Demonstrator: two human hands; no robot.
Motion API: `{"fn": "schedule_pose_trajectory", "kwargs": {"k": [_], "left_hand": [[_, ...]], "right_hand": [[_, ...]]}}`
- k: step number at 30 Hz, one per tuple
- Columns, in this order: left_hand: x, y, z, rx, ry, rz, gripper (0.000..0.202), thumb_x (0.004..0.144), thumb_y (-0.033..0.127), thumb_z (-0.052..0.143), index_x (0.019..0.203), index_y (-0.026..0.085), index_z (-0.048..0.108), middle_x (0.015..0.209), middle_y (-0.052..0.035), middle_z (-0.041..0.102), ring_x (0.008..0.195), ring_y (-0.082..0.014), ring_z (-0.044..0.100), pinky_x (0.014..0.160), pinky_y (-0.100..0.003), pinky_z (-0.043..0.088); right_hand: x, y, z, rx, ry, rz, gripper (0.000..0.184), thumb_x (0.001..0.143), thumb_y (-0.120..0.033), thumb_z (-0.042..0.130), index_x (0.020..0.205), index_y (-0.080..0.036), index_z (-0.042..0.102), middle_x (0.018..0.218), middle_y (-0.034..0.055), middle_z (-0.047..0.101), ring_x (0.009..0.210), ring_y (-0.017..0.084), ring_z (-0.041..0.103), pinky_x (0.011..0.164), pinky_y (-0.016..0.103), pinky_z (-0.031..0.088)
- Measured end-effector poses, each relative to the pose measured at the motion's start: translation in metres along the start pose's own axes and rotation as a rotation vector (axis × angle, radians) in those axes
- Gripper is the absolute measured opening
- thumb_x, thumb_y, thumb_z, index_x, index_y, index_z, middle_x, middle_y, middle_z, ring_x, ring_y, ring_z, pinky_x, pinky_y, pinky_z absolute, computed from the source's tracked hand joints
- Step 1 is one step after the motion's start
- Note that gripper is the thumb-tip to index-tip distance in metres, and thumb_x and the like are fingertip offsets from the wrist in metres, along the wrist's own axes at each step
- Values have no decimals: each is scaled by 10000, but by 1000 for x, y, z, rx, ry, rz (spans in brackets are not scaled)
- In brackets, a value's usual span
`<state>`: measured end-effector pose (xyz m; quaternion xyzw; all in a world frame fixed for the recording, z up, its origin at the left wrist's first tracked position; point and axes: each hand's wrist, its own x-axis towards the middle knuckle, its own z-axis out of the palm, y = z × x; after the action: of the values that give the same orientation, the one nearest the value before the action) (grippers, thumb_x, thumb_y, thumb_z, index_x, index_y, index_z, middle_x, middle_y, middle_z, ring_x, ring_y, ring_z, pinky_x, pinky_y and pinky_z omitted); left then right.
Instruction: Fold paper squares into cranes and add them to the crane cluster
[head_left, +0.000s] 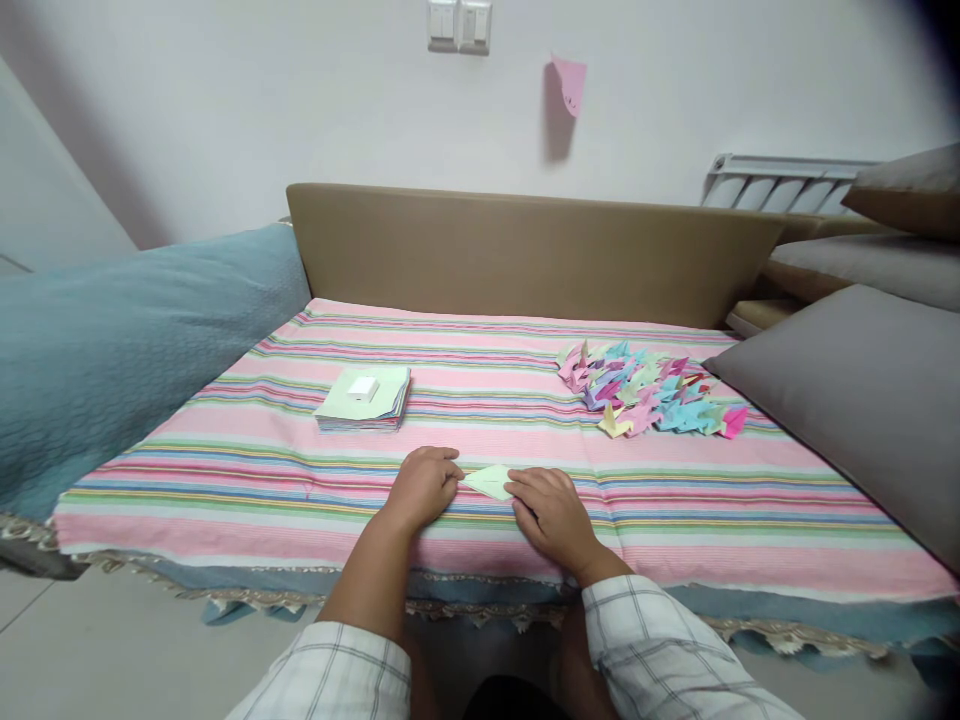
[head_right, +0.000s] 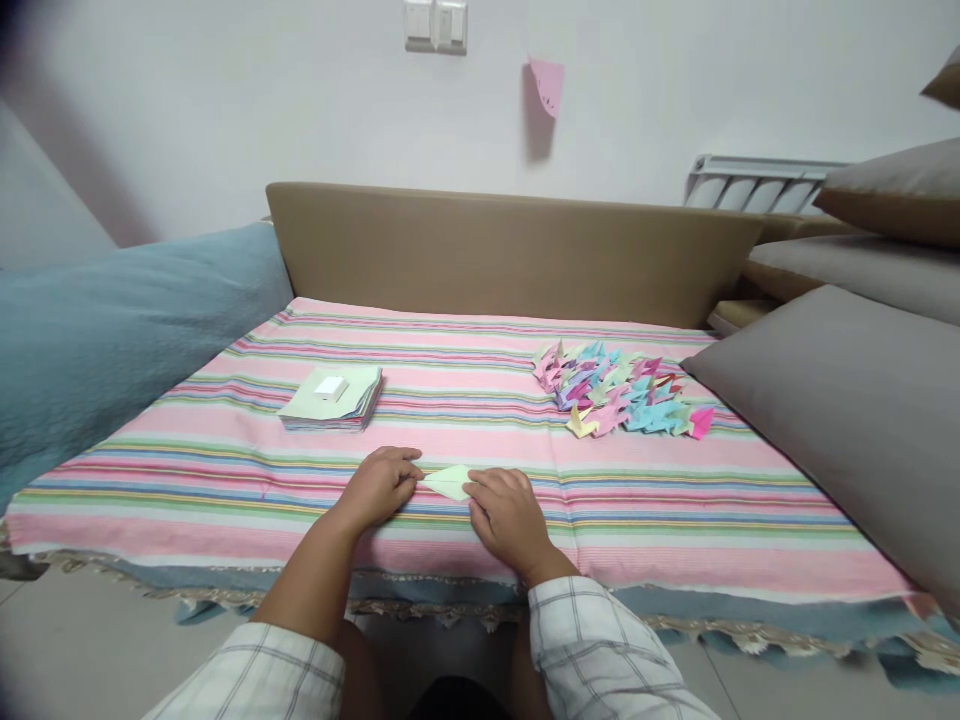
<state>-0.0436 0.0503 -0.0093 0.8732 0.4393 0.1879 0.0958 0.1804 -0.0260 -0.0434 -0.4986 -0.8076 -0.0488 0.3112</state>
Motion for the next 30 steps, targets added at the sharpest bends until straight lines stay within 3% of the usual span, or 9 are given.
{"fn": "schedule_pose_trajectory", "kwargs": {"k": [2,5,7,9,11,16,20,22,30], "left_hand": [[0,2,-4,10,6,-36,276,697,130,511,843,240,717,1072,-30,674,998,-220,590,933,-381,421],[-1,14,-8,17,143,-131,398,679,89,473,1005,227,657,1098,-38,661,1027,-227,568,989,-414,372],[-3,27,-5,5,206,-71,428,696,80,450,1064,217,620,1179,-43,621,1111,-226,520,1075,-457,259],[-7,40,3,-36,106,113,460,711,68,429,1116,220,586,1231,-29,590,1177,-202,482,1111,-452,197],[-12,50,13,-55,-13,207,538,735,84,436,1257,206,480,1331,-46,508,1281,-206,382,1116,-451,195],[-19,52,28,3,-178,212,595,811,243,482,1378,166,319,1442,-104,352,1354,-267,250,1105,-491,188],[-20,49,28,51,-205,222,661,783,398,563,1371,206,331,1464,-108,306,1365,-292,212,1102,-506,173],[-20,49,28,69,-211,226,725,746,435,605,1375,214,320,1469,-110,296,1369,-295,198,1102,-505,170],[-18,52,26,141,-264,215,756,746,453,596,1387,190,294,1483,-109,262,1376,-295,173,1105,-495,169]], "right_hand": [[0,0,0,4,-3,2,241,836,-210,488,1029,-238,630,1124,55,635,1022,208,532,890,396,354],[0,1,0,14,-10,9,239,844,-212,481,1033,-236,626,1135,55,631,1028,214,526,895,403,348],[0,0,0,20,-22,14,237,847,-212,480,1034,-232,625,1140,57,628,1025,218,525,894,408,345],[1,0,0,23,-31,15,241,846,-215,480,1039,-231,624,1138,60,629,1022,222,525,891,414,345],[1,0,0,28,-39,18,265,846,-210,476,1070,-237,615,1138,60,628,1026,223,523,893,418,345],[-2,7,0,124,45,72,277,841,-219,474,1081,-236,610,1129,56,626,1046,217,521,914,412,372],[-2,16,1,209,288,327,275,884,-253,392,1003,-191,632,1056,93,627,1032,217,521,920,406,394],[0,19,1,199,329,454,299,897,-292,374,937,-183,649,1043,101,616,1025,224,512,927,413,385],[9,24,5,101,138,585,405,909,-394,352,765,-177,662,1081,102,591,1044,230,481,955,390,347]]}}
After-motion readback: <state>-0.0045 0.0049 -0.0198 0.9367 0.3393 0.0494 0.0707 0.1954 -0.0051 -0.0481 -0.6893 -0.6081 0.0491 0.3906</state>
